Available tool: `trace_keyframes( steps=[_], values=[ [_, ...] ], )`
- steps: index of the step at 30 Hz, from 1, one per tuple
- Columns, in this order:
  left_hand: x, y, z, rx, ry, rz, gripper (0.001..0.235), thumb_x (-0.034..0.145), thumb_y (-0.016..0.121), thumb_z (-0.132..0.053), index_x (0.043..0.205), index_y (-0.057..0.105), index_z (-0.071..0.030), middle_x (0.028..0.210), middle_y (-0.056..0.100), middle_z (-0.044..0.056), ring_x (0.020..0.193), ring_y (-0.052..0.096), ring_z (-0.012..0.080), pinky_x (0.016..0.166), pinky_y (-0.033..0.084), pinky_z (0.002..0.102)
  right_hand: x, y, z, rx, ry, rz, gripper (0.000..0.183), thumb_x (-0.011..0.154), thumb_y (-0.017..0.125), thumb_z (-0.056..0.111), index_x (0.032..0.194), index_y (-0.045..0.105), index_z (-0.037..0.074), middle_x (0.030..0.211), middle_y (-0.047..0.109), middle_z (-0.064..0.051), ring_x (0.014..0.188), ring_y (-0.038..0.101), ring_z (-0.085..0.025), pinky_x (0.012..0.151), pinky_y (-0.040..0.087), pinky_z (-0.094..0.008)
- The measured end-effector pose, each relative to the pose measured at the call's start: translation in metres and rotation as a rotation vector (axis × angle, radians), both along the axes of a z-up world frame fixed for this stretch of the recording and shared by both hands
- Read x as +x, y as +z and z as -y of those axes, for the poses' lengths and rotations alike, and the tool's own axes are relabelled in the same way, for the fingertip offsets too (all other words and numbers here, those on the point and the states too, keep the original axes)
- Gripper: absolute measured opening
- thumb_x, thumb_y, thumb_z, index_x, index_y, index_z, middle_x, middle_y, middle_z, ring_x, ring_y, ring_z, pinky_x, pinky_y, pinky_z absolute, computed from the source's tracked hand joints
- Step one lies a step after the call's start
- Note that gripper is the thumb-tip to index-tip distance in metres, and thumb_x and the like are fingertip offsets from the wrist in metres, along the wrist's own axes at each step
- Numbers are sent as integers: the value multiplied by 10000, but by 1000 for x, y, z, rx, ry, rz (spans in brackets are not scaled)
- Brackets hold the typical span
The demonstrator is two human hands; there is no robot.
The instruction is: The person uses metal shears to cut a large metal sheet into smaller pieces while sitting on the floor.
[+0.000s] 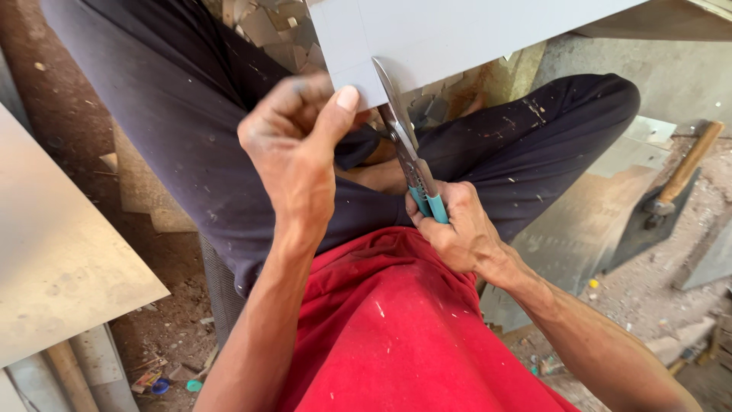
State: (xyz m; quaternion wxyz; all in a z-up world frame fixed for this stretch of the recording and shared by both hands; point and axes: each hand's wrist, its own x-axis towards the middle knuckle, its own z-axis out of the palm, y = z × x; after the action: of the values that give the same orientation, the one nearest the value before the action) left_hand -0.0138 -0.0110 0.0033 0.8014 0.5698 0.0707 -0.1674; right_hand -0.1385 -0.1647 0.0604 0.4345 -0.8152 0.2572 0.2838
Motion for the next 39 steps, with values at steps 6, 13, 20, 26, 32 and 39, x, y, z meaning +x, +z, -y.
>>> trace_keyframes(
  steps=[6,13,20,26,32,39],
  values=[
    [52,-34,47,65,149,312,544,1067,616,-240,606,379,-80,540,349,-91,478,276,27,493,183,239,-19,-11,17,-26,61,-7,142,783,573,113,853,642,11,611,546,-80,576,508,-164,562,454,-327],
    [-30,-36,94,116,55,78,549,1093,646,-275,616,503,-44,591,499,-37,531,440,55,523,367,236,-94,-15,71,346,-385,-105,557,691,507,110,1240,577,40,1133,668,-64,970,655,-163,818,577,-325],
    [-48,-25,143,-149,-291,-41,246,1005,750,-192,1119,753,26,926,730,19,777,692,120,734,607,262,-100,-23,47,461,-738,160,635,695,471,135,1310,503,-21,1108,613,-139,1017,612,-230,810,565,-373],
    [-52,-30,149,232,-303,-32,272,969,775,-144,1159,787,51,868,687,75,667,540,147,547,383,279,-79,-20,40,357,-625,154,671,653,492,154,1303,498,-11,1123,576,-131,1030,577,-213,762,585,-358],
    [-56,-29,152,-100,-224,-70,242,985,764,-173,1114,749,32,944,745,50,750,727,133,716,609,274,-66,-13,42,323,-654,138,647,664,482,154,1292,503,-1,1089,573,-123,1002,563,-206,758,564,-350],
    [-58,-36,150,-39,-245,-34,237,993,769,-157,1138,762,30,904,752,54,754,703,126,732,594,269,-84,-36,43,155,-527,281,327,731,508,165,1001,587,-3,762,565,-96,682,523,-186,649,453,-335]
  ],
)
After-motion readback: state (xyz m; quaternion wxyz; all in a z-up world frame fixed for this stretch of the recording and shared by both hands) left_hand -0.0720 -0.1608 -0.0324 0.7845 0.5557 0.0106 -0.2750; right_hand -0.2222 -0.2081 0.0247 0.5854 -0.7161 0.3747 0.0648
